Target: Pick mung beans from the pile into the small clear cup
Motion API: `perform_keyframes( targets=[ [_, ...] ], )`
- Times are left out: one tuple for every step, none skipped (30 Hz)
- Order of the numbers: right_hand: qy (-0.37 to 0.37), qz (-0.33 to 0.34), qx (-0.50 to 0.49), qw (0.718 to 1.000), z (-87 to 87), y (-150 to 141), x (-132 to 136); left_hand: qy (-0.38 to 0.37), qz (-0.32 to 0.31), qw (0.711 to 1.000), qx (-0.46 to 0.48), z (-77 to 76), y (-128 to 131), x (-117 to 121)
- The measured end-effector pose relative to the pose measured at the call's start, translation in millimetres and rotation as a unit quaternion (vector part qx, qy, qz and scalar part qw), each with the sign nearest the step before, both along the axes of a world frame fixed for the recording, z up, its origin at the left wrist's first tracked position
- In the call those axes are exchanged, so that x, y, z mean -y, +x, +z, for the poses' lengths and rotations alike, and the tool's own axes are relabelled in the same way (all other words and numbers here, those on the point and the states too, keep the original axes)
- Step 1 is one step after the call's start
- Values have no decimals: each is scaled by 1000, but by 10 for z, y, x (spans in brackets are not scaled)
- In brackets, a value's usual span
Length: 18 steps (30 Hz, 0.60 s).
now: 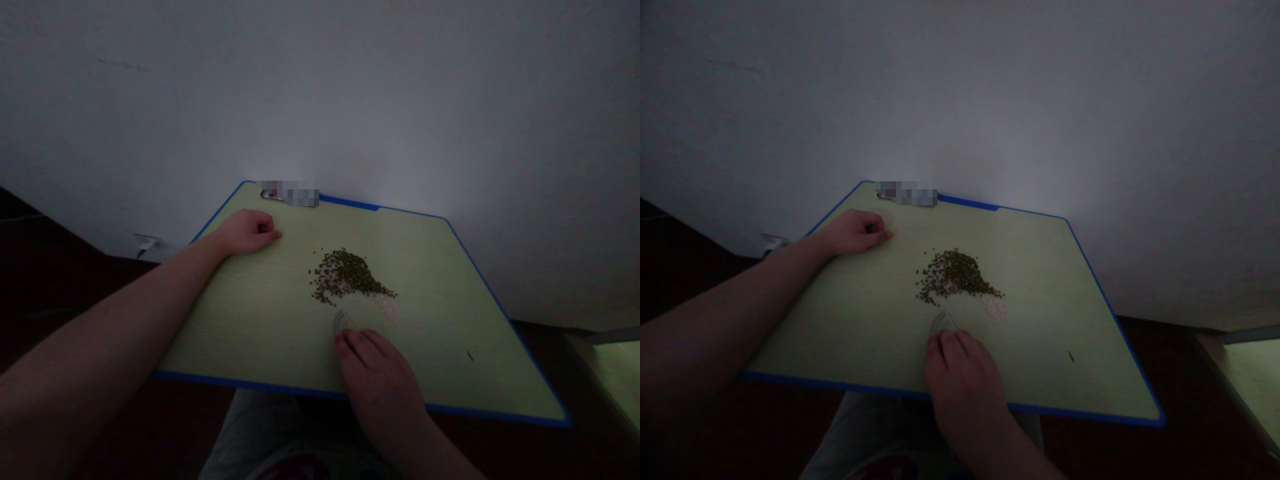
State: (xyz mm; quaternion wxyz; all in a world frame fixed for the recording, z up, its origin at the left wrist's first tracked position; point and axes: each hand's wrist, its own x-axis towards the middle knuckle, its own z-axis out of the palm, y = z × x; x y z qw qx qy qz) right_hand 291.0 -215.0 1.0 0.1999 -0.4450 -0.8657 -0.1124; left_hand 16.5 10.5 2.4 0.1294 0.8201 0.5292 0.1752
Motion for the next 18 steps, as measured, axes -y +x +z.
perform_keyframes(
  targets=[
    [4, 6, -2, 1000, 1, 4, -2, 1, 0, 1000, 0, 0, -2, 0],
    [5, 12, -4, 1000, 0, 6, -4, 3, -2, 1000, 1, 1, -3, 0],
    [4, 16, -6, 1000, -4, 6, -5, 4, -4, 1000, 3, 3, -3, 1],
    [3, 18, -9, 1000, -11, 4, -6, 4, -4, 1000, 4, 5, -2, 2],
    [2, 20, -12, 1000, -19, 1, -6, 4, -4, 1000, 5, 7, -1, 3],
    [2, 22, -13, 1000, -27, -2, -5, 3, -4, 1000, 4, 8, 1, 4],
    [0, 22, -14, 1000, -33, -7, -5, 3, -4, 1000, 3, 8, 3, 5],
    [0, 22, -16, 1000, -37, -12, -5, 1, -4, 1000, 2, 8, 4, 4],
    [0, 23, -18, 1000, -39, -18, -7, 0, -4, 1000, 2, 6, 5, 4],
    [2, 25, -20, 999, -38, -24, -11, -1, -4, 1000, 4, 5, 5, 3],
    [5, 26, -23, 999, -36, -30, -17, -2, -3, 1000, 6, 3, 6, 3],
    [8, 28, -25, 999, -32, -34, -24, 0, -2, 1000, 8, 3, 6, 3],
    [11, 30, -26, 999, -27, -38, -32, 1, -2, 1000, 9, 4, 6, 4],
    [13, 31, -26, 999, -24, -39, -41, 2, -1, 1000, 9, 5, 7, 5],
    [13, 30, -25, 999, -21, -39, -50, 2, -1, 1000, 9, 8, 8, 7],
    [13, 29, -24, 999, -19, -36, -58, 0, -2, 1000, 9, 10, 9, 9],
    [10, 26, -22, 999, -19, -32, -65, -2, -2, 1000, 10, 12, 9, 10],
    [8, 23, -21, 999, -20, -28, -71, -4, -2, 1000, 11, 13, 9, 11]
  ],
)
